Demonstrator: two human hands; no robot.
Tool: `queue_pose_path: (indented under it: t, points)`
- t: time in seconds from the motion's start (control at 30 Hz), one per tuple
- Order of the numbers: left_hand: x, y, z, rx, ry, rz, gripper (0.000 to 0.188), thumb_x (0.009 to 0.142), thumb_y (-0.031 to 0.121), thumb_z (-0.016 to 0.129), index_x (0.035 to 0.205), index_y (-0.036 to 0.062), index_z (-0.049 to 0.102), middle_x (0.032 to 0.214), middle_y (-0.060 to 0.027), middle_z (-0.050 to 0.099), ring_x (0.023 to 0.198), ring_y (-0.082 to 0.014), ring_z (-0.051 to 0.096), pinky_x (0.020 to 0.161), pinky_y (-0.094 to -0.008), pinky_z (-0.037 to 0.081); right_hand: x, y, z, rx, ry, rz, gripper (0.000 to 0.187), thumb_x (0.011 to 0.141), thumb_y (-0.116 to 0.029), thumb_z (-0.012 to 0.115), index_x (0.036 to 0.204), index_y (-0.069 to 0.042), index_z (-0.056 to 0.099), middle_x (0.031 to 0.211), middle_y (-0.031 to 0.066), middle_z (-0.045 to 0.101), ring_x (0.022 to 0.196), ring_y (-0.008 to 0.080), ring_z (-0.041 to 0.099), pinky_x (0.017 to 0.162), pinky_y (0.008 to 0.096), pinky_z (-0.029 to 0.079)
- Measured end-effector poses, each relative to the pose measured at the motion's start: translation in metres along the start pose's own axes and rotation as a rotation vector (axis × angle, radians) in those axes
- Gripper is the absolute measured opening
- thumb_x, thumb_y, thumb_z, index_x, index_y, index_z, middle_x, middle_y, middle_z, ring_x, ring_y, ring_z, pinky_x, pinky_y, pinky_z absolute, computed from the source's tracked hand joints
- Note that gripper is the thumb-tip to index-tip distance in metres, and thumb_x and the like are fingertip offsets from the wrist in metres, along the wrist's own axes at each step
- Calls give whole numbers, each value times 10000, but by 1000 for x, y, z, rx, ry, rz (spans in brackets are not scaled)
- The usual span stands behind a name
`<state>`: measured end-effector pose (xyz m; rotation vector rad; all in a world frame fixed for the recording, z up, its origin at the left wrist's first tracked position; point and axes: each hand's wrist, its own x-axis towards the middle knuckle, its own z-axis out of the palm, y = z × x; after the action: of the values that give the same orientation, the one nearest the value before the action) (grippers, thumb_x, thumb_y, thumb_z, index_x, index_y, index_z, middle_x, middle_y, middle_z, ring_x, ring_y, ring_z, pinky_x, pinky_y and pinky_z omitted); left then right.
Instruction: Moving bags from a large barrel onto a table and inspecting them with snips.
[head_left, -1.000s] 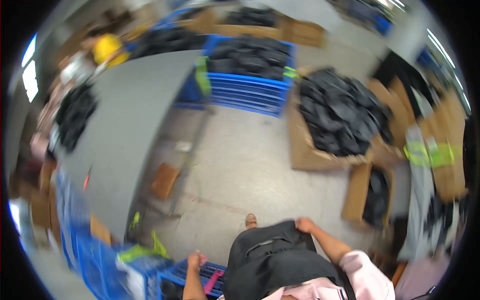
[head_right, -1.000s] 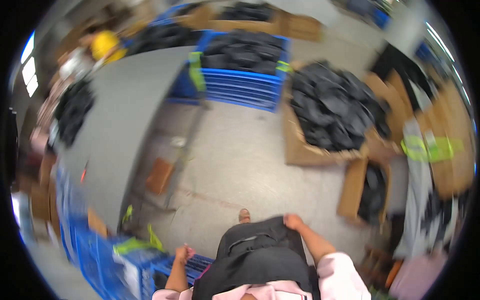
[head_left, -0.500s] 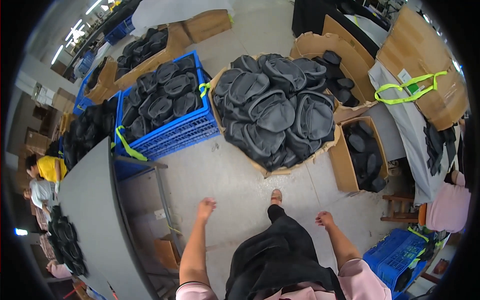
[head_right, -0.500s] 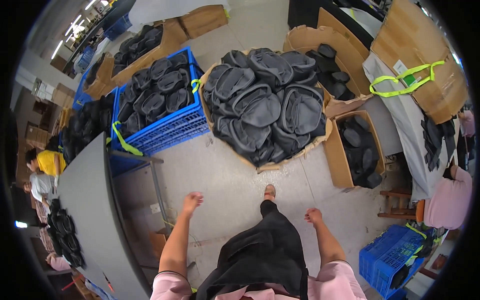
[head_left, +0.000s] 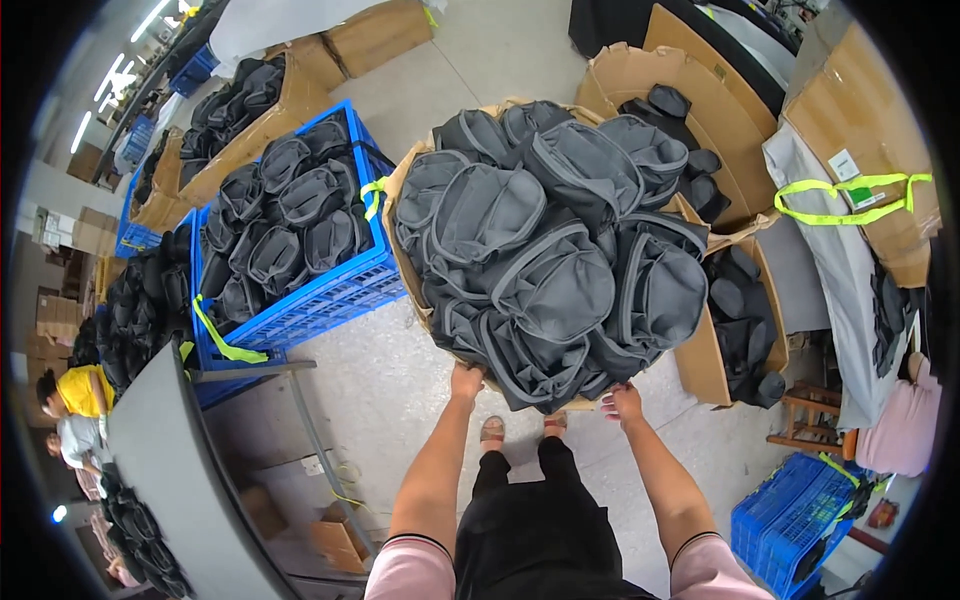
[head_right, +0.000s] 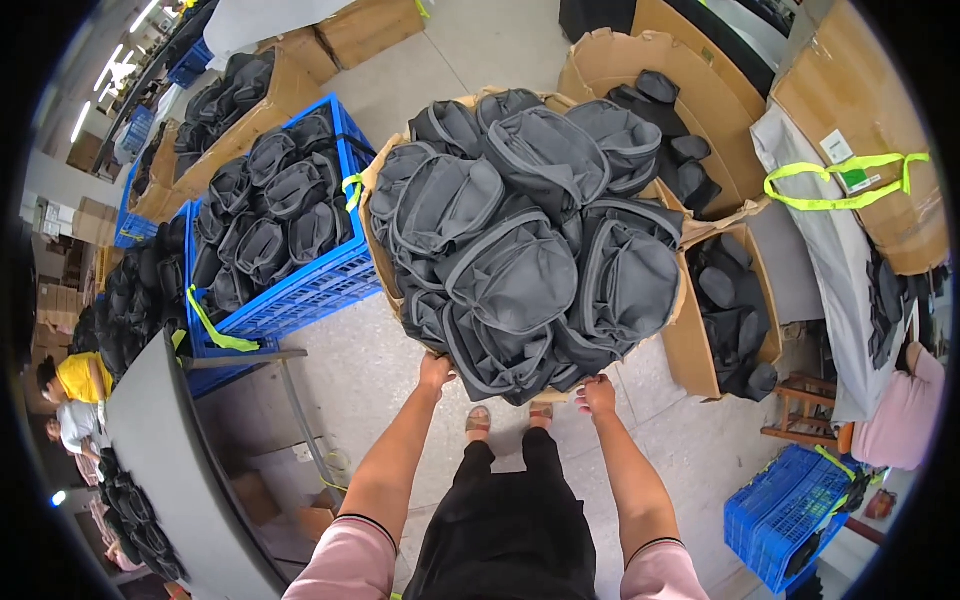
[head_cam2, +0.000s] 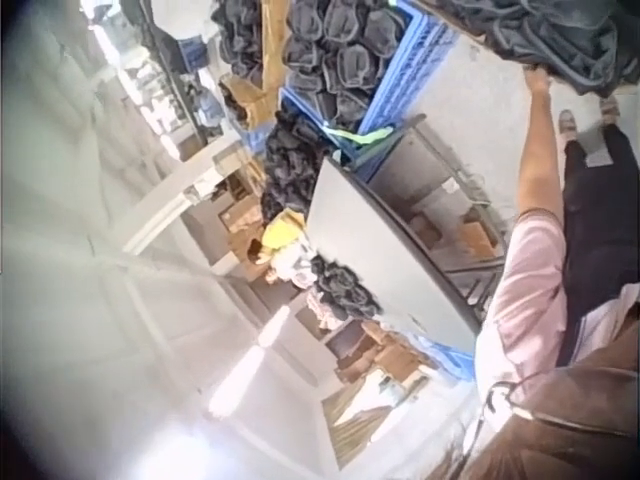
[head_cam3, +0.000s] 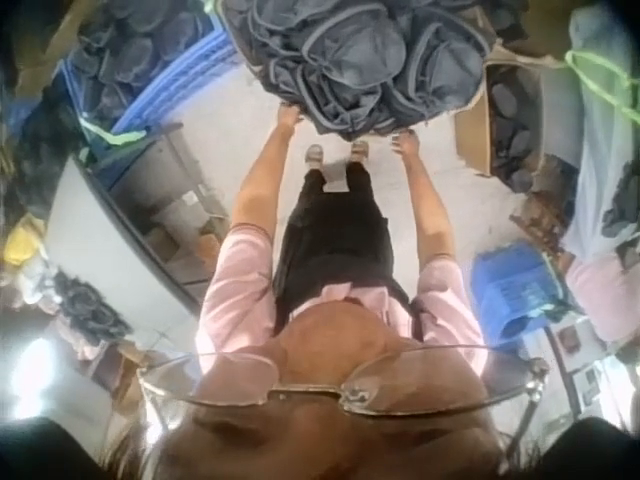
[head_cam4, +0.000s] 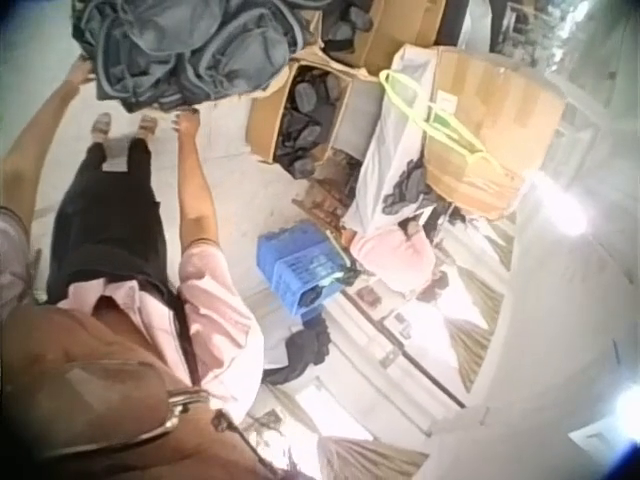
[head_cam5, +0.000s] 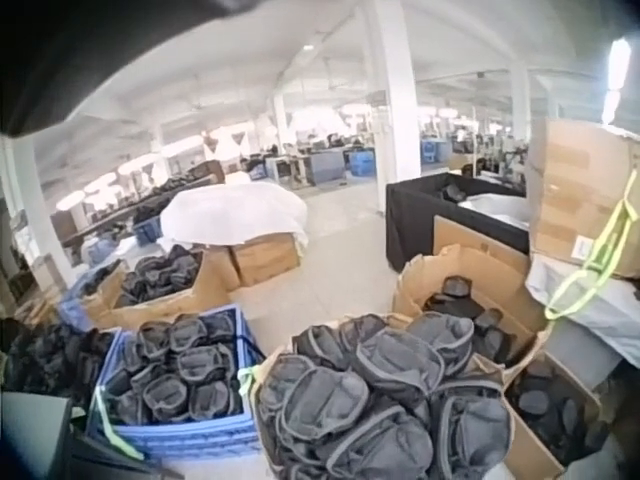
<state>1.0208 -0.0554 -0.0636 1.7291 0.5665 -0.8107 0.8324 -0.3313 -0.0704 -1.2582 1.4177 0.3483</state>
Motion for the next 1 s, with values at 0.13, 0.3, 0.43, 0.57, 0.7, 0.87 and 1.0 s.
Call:
queue_pose_path:
  t: [0.13, 0.3, 0.43, 0.57, 0.7, 0.87, 1.0]
  points:
    - [22, 0, -7, 118, 11, -144, 234, 769, 124, 495, 967, 12, 551, 881, -114, 609, 729, -240, 622, 612, -377, 521, 8, 8, 23, 41, 72, 3, 225, 889, -259, 380, 1020, -103, 475, 804, 110, 605, 620, 250, 608, 554, 444, 494]
    - [5, 13, -9, 64, 37, -210, 208, 779, 155, 509, 882, -7, 587, 816, -170, 638, 591, -249, 645, 498, -340, 533, 37, 17, 26, 52, 114, 83, 262, 864, -275, 381, 934, -65, 522, 709, 113, 583, 581, 277, 590, 547, 485, 488]
    - [2, 10, -5, 301, -42, -71, 240, 807, 198, 505, 862, -21, 585, 699, -171, 648, 478, -241, 606, 452, -306, 515, 89, 40, 8, 138, 108, 45, 317, 855, -274, 362, 660, -73, 509, 568, 84, 510, 466, 225, 510, 462, 411, 470]
    - [-1, 6, -23, 394, -36, -59, 231, 821, 209, 501, 886, 4, 586, 686, -141, 648, 521, -230, 621, 464, -308, 518, 79, 36, 22, 32, 101, -96, 251, 832, -235, 387, 687, -55, 486, 545, 85, 467, 429, 203, 481, 403, 386, 438]
    - [-9, 0, -30, 471, -20, -51, 266, 849, 265, 524, 928, 17, 578, 725, -120, 654, 580, -210, 633, 500, -303, 527, 69, 39, 22, -56, 142, -88, 222, 819, -205, 403, 757, -12, 492, 551, 95, 463, 415, 192, 460, 368, 364, 404]
    - [-30, -25, -41, 357, -26, -10, 295, 852, 280, 559, 932, -4, 549, 735, -128, 619, 595, -211, 613, 494, -325, 536, 52, 65, 19, -69, 127, -136, 217, 827, -180, 391, 754, -3, 493, 534, 95, 451, 378, 190, 420, 348, 360, 375]
    - [-56, -79, -46, 317, -83, -43, 272, 841, 226, 565, 954, -19, 531, 729, -132, 590, 597, -210, 604, 475, -336, 538, 42, 117, 5, -34, 71, -104, 179, 824, -123, 364, 714, -33, 472, 516, 90, 426, 365, 196, 411, 338, 365, 353]
